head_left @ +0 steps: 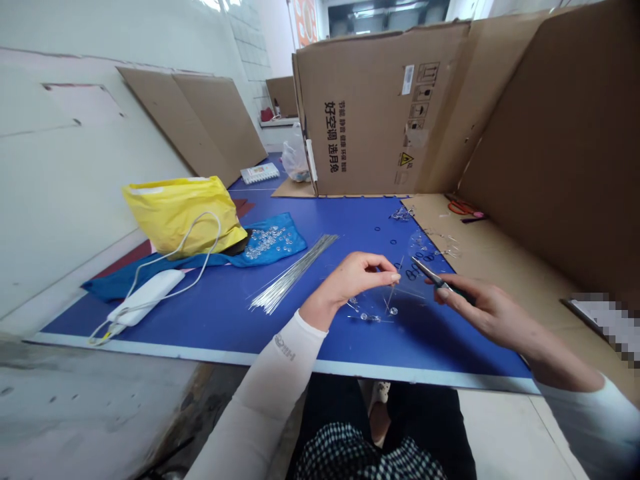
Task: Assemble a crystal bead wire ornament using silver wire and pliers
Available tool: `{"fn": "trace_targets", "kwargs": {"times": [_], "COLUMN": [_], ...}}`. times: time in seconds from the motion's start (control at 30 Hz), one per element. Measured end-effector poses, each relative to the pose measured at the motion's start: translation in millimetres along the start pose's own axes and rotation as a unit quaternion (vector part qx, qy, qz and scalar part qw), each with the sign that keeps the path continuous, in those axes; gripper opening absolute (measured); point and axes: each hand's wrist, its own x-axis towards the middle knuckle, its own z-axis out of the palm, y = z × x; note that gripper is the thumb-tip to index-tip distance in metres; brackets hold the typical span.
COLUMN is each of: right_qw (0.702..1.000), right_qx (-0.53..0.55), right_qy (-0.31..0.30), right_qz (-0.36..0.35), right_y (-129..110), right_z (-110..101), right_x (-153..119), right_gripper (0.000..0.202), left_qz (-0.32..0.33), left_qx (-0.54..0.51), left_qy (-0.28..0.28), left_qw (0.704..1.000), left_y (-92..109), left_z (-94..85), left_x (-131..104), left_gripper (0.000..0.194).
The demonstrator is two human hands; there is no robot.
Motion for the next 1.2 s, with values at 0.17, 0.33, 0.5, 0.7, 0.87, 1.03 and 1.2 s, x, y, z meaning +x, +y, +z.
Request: {"fn": "trace_targets", "kwargs": {"times": [0.17,0.33,0.5,0.7,0.87,1.03,1.2], "right_qw": [1.000,0.999,0.998,0.996,0.995,0.994,0.991], "right_qx": [-0.018,-0.031,-0.044,-0.055,-0.067,-0.076,-0.101], "right_qy": [0.004,0.017,0.023,0.032,0.032,0.027,0.035], "right_qz": [-0.025,-0.039,-0.049,-0.065,-0.066,-0.070,-0.081], "right_y": [3.6,3.1,4.7,5.7,4.2,4.2,3.5], "right_z": [2.3,4.1,3.8,5.1,5.4,4.7,4.0], "right_x": [-2.1,-2.0,-2.9,-5.3,-6.6,-8.4,-9.2], "right_gripper": [0.052,0.049,0.047,0.044,0.046,0.043,0.043], "left_qz": [-0.004,-0.004,-0.004,-0.011,-0.012,-0.009,-0.020], "left_qx": [-0.031,-0.052,-0.051,-0.060,-0.064,-0.070,-0.070], "left_qy": [-0.021,-0.040,-0.052,-0.054,-0.061,-0.071,-0.074], "left_qw": [0.999,0.998,0.997,0.997,0.996,0.995,0.995], "left_y": [2.0,2.7,2.9,3.7,2.0,0.8,2.7], "left_z": [0.7,0.8,1.1,0.7,-0.1,-0.2,-0.2], "left_x": [-0.7,-0.6,-1.2,-1.9,-0.8,-0.6,-1.7], "left_gripper": [0.014,0.020,0.022,0.018,0.019,0.016,0.017]}}
